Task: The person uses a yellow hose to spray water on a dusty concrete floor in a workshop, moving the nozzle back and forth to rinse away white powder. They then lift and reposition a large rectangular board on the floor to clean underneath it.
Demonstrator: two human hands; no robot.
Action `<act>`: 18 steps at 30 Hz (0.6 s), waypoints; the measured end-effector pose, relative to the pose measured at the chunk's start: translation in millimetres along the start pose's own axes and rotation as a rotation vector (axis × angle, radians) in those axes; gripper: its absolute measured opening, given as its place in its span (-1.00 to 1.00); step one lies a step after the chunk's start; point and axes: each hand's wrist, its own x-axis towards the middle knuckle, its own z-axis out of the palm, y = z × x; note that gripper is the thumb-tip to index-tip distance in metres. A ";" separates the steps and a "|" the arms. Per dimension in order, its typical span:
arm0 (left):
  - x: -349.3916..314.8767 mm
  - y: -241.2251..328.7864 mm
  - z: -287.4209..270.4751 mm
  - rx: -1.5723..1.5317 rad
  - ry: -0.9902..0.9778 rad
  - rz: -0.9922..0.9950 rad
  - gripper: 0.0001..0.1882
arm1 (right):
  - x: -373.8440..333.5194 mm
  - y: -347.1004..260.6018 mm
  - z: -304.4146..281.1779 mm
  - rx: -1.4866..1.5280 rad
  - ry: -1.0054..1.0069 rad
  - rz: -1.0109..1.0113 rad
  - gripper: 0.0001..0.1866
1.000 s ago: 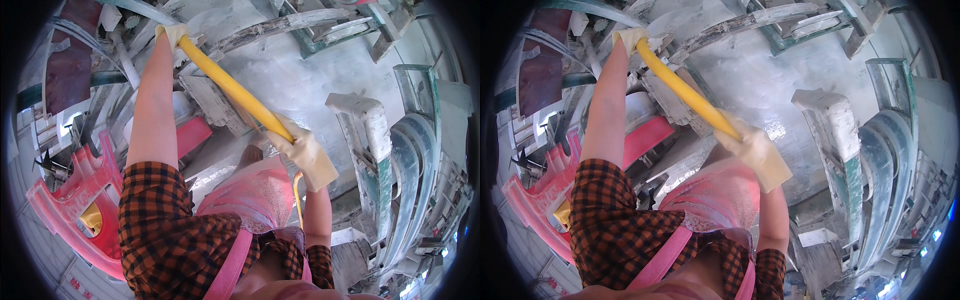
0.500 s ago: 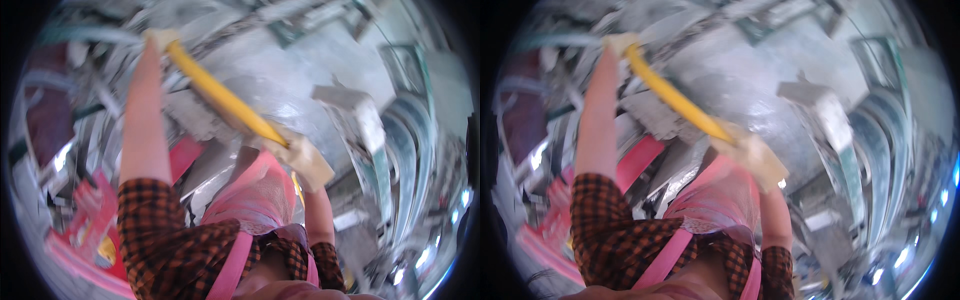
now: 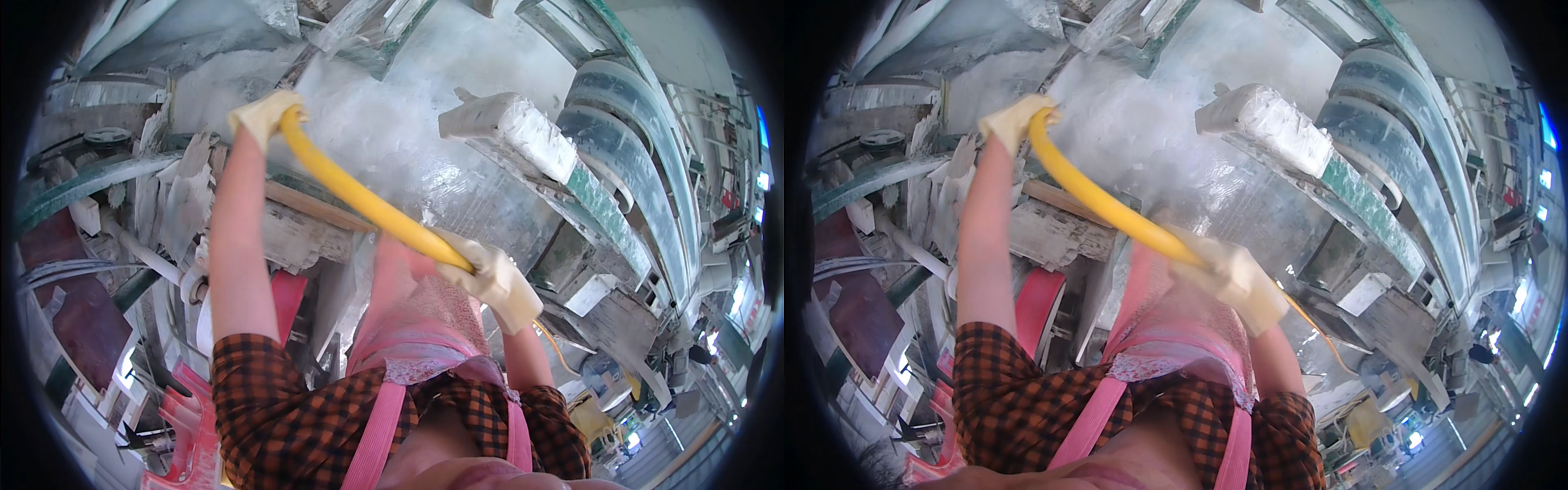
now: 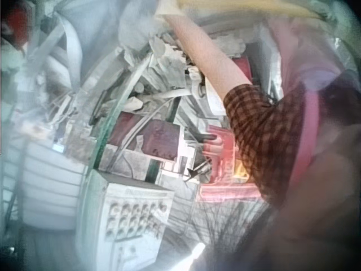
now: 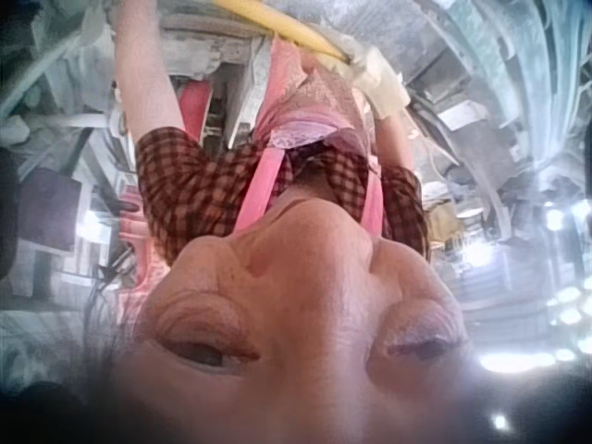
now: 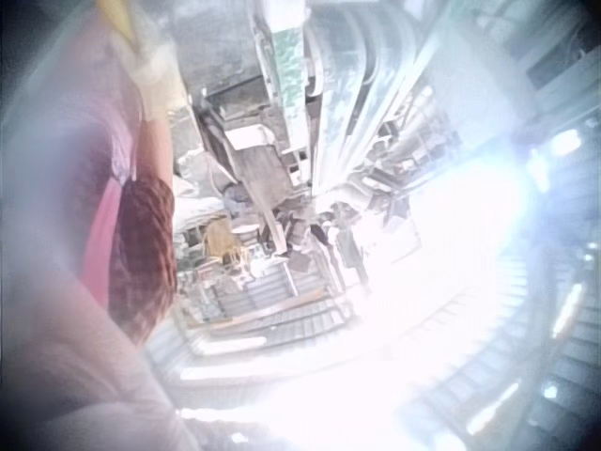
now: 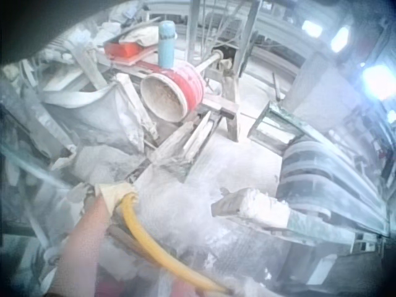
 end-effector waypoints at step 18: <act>17.0 149.5 227.9 0.025 0.082 0.165 -0.70 | -69.8 30.0 -28.1 0.012 0.415 0.119 -0.37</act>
